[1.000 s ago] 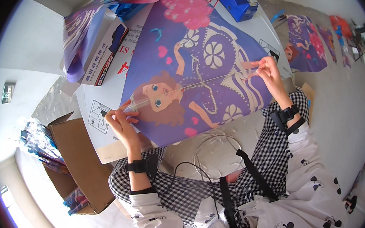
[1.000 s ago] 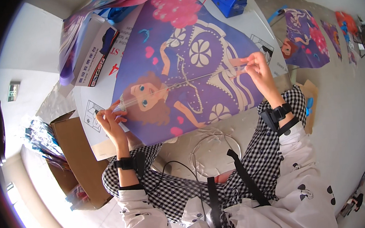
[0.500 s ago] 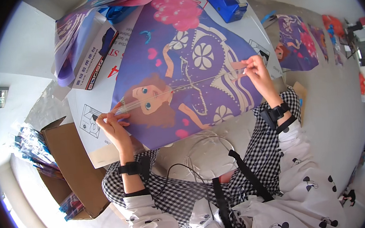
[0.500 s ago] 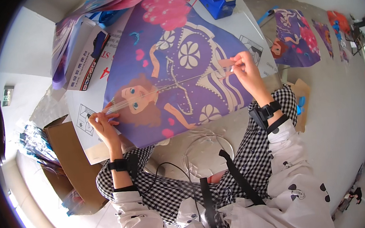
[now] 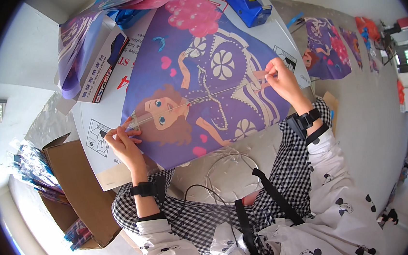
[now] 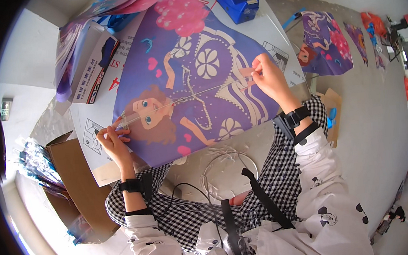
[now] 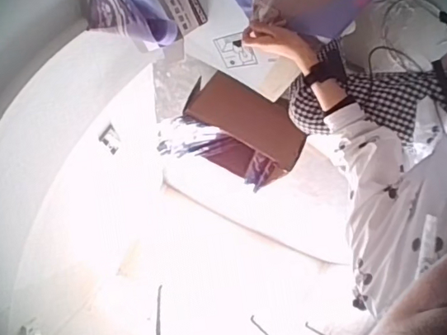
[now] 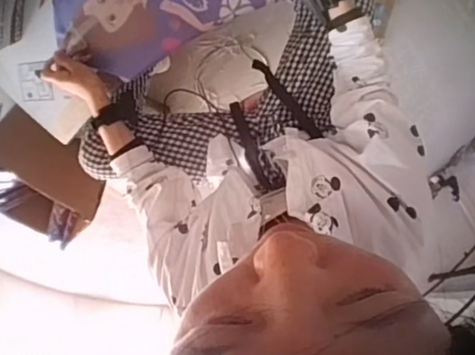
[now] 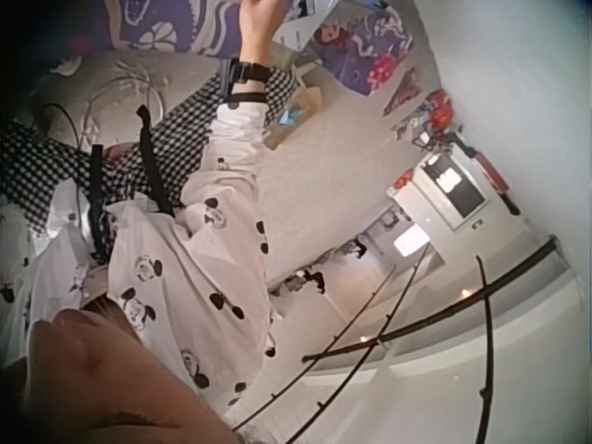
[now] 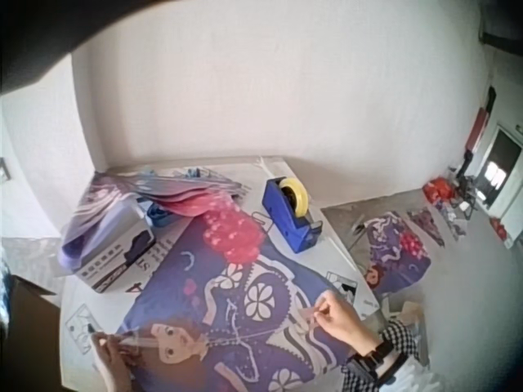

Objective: Assembling a colorful kite by attaching sticks, strings, and tape.

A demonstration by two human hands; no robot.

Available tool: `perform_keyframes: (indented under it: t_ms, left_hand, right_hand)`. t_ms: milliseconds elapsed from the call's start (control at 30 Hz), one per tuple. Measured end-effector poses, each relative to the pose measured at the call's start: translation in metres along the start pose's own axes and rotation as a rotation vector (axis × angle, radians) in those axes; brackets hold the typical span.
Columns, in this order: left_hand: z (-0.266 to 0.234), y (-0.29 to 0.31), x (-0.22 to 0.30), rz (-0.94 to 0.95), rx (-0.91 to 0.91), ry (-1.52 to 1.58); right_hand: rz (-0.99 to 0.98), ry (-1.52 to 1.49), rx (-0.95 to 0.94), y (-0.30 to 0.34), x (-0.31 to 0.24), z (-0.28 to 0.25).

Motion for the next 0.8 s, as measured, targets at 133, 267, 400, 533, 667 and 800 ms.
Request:
perform_keyframes:
  t_ms: [133, 267, 400, 533, 667, 800]
  left_hand:
    - [-0.003, -0.001, -0.002, -0.024, 0.014, 0.019]
    - [-0.003, -0.001, -0.004, -0.032, 0.016, 0.032]
    - [-0.003, -0.003, -0.008, -0.040, 0.030, 0.029]
    - [-0.005, -0.004, -0.007, -0.041, 0.049, -0.006]
    - [-0.003, -0.002, -0.003, -0.041, 0.056, -0.060]
    - [-0.006, -0.003, -0.003, -0.043, 0.069, -0.085]
  right_hand:
    - [0.004, 0.051, -0.053, -0.005, -0.006, 0.002]
    - [-0.018, 0.082, -0.075, -0.006, -0.010, 0.002]
    - [-0.017, 0.097, -0.078, -0.005, -0.012, 0.004]
    - [-0.075, 0.139, -0.051, -0.005, -0.011, 0.005]
    - [-0.111, 0.179, -0.034, -0.005, -0.014, 0.005]
    - [-0.107, 0.185, -0.044, -0.006, -0.017, 0.007]
Point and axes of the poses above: each hand's wrist, its own y-axis away from the middle knuckle, its own z-axis out of the palm, x = y × z, the point moved 8 cm from there along -y, towards the middle knuckle, and after that the axes turned 5 degrees about -y, right-handed, at the moved point
